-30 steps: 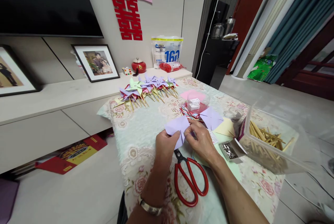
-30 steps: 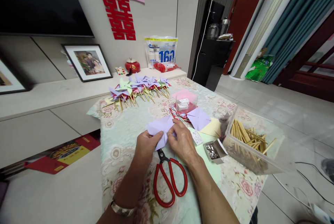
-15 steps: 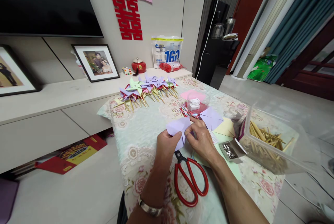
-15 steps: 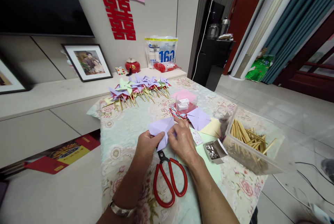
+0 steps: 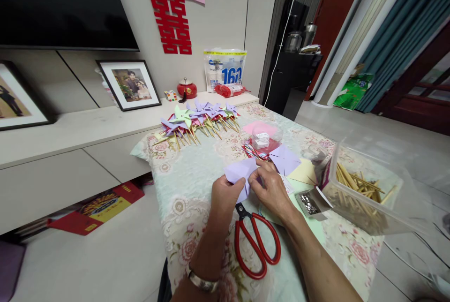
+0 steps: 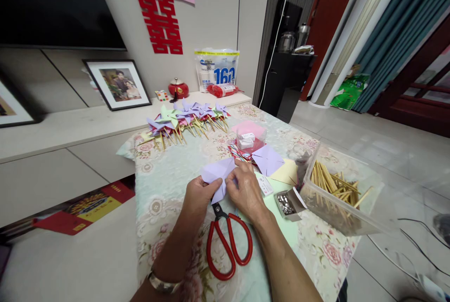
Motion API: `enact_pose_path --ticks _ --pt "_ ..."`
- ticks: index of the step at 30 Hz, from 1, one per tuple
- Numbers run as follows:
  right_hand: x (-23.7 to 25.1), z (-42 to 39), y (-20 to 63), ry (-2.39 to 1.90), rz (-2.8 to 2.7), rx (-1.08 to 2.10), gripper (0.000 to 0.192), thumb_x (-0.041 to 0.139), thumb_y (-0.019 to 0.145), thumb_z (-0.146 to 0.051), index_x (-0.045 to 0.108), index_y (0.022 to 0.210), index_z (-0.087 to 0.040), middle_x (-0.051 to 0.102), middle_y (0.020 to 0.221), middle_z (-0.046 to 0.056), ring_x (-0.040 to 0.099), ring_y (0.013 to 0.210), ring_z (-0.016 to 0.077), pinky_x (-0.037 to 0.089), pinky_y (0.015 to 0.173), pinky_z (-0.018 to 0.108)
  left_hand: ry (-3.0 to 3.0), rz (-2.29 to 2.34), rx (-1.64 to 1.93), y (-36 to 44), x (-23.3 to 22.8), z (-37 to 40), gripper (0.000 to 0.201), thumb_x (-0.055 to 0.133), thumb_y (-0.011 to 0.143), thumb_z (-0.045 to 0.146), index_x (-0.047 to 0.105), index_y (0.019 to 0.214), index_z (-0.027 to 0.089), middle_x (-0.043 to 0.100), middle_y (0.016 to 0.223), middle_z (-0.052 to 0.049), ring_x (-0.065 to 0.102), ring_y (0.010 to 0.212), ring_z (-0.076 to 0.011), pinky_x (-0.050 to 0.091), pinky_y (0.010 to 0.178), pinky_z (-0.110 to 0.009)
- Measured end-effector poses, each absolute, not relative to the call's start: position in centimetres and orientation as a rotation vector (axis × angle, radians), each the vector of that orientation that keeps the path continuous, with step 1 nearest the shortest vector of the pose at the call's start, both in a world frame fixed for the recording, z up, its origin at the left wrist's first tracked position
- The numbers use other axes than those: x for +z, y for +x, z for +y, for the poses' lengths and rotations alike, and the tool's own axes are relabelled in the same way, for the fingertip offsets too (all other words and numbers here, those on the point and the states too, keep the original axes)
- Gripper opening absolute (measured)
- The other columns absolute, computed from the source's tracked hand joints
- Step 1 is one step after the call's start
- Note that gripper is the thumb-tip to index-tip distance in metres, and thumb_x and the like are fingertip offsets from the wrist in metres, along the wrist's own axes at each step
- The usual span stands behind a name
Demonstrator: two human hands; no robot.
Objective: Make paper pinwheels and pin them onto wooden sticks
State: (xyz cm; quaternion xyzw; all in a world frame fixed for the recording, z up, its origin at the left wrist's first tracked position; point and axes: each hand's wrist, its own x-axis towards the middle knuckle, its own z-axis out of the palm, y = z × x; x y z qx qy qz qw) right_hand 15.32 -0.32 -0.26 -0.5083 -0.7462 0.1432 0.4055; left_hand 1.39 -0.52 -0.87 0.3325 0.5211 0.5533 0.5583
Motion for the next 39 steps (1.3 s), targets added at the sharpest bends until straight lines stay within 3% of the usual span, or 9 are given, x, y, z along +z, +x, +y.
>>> enact_pose_path --ticks 12,16,20,22,30,34,36,39 --pt "-0.2 -0.4 15.4 -1.268 -1.857 0.455 0.013 0.058 0.083 -0.016 0.06 0.071 -0.021 0.067 0.115 0.011 0.056 0.114 0.0284 0.043 0.097 0.045 0.772 1.222 1.284 1.3 -0.9 -0.5 0.024 0.077 0.057 0.023 0.075 0.077 0.009 0.073 0.064 -0.004 0.063 0.055 -0.0171 0.048 0.055 -0.026" --pt "0.3 -0.3 16.3 -1.257 -1.682 0.643 0.005 0.066 0.083 -0.026 0.068 0.083 -0.021 0.064 0.129 0.011 0.057 0.12 0.0298 0.042 0.1 0.048 0.791 1.178 1.25 0.6 -0.9 -0.5 0.028 0.076 0.06 0.024 0.076 0.084 0.008 0.075 0.07 -0.006 0.066 0.062 -0.019 0.051 0.06 -0.027" --pt "0.6 0.2 18.0 -1.148 -1.286 0.898 0.045 0.074 0.078 -0.038 0.063 0.119 -0.023 0.065 0.13 0.012 0.063 0.114 0.0285 0.049 0.095 0.047 0.81 1.058 1.13 -0.1 -1.1 -0.6 0.027 0.078 0.059 0.024 0.075 0.081 0.009 0.074 0.071 -0.007 0.065 0.061 -0.0183 0.049 0.06 -0.026" --pt "0.9 0.3 18.8 -1.08 -1.172 1.022 0.058 0.076 0.076 -0.04 0.059 0.128 -0.023 0.067 0.127 0.012 0.066 0.108 0.027 0.051 0.095 0.046 0.847 1.004 1.041 -0.3 -1.2 -0.6 0.026 0.078 0.059 0.024 0.076 0.08 0.01 0.074 0.071 -0.008 0.064 0.06 -0.0184 0.048 0.058 -0.026" --pt "2.7 -1.1 19.9 -1.078 -1.499 1.417 0.068 0.076 0.076 -0.03 0.054 0.139 -0.022 0.073 0.095 0.004 0.067 0.085 0.0198 0.053 0.075 0.032 1.1 0.959 0.753 -0.9 -1.2 -1.1 0.024 0.073 0.062 0.021 0.077 0.082 0.011 0.073 0.072 -0.007 0.061 0.057 -0.0177 0.043 0.053 -0.025" --pt "2.4 -1.3 19.7 -1.171 -1.768 1.323 0.073 0.077 0.072 -0.022 0.054 0.141 -0.026 0.067 0.08 -0.002 0.062 0.071 0.0172 0.048 0.06 0.027 1.232 0.995 0.727 -0.9 -1.4 -1.1 0.021 0.069 0.06 0.018 0.078 0.079 0.011 0.072 0.068 -0.006 0.058 0.054 -0.0179 0.04 0.05 -0.025" --pt "2.4 -1.3 19.4 -1.231 -1.898 1.206 0.074 0.075 0.072 -0.019 0.054 0.142 -0.026 0.069 0.084 -0.001 0.063 0.072 0.0185 0.05 0.062 0.028 1.266 1.002 0.713 -0.8 -1.6 -1.1 0.021 0.067 0.061 0.017 0.078 0.079 0.012 0.072 0.069 -0.006 0.058 0.054 -0.0176 0.039 0.05 -0.025" --pt "2.6 -1.4 18.9 -1.303 -2.041 1.078 0.077 0.072 0.071 -0.013 0.052 0.145 -0.022 0.073 0.103 0.006 0.068 0.088 0.0241 0.054 0.077 0.034 1.283 1.0 0.7 -0.6 -1.7 -1.0 0.019 0.064 0.062 0.017 0.076 0.076 0.014 0.072 0.069 -0.006 0.057 0.055 -0.0173 0.04 0.051 -0.025"
